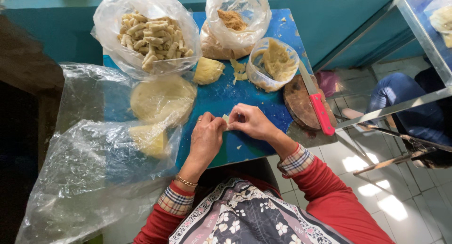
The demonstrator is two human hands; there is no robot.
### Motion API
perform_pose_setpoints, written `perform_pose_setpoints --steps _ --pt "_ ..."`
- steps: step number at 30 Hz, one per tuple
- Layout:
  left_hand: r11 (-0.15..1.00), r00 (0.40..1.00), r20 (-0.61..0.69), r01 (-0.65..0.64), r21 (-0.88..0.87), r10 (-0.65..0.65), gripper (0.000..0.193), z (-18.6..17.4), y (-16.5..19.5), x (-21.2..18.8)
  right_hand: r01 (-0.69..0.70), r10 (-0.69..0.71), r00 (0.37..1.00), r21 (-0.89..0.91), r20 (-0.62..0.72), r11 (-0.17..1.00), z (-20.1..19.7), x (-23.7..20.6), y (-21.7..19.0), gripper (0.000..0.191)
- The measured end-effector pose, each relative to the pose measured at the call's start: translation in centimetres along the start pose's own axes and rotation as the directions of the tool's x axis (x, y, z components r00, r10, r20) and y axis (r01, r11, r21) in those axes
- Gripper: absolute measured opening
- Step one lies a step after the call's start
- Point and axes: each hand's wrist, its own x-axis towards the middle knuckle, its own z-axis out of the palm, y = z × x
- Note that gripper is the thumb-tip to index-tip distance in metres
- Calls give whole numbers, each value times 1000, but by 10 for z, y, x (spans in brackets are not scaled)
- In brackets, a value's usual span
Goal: The person folds triangular dough wrappers into filled pastries at a small blue table. They pinch each wrapper closed by hand, occasionally scoop brown filling from a plastic bag onto a wrapper, and place the finished folded pastries into a bag of completed pieces.
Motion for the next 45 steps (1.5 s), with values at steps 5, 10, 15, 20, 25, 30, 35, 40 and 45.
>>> perform_pose_setpoints --steps 5,10,15,20,25,30,35,40,45 --pt "992 997 6 82 -98 -81 9 -2 4 2 349 -453 888 -529 -77 774 10 -31 -20 16" --pt "995 999 -36 -23 -96 20 6 -8 10 -9 288 -382 919 -496 -98 819 14 -32 -23 11" --pt "982 979 -85 -188 -2 187 12 -12 18 -23 217 -284 945 -338 -163 916 15 -32 -18 9" --pt "992 993 27 -114 58 113 5 -5 13 -13 152 -278 921 -406 -272 901 24 -42 -26 10" --pt "997 992 102 -75 22 72 3 -8 9 -4 204 -446 853 -614 -270 763 31 -51 -35 14" --pt "987 992 3 -124 -102 125 10 -14 11 -7 154 -318 909 -493 -269 856 23 -42 -30 10" --pt "973 974 47 -225 46 222 12 -11 7 -11 136 -315 915 -541 -252 830 21 -43 -32 11" --pt "984 987 25 -162 75 161 11 -7 8 -10 190 -432 873 -657 -227 729 25 -48 -36 22" --pt "989 989 -26 -145 -23 144 10 -12 10 -11 198 -387 903 -616 -188 763 17 -37 -32 14"
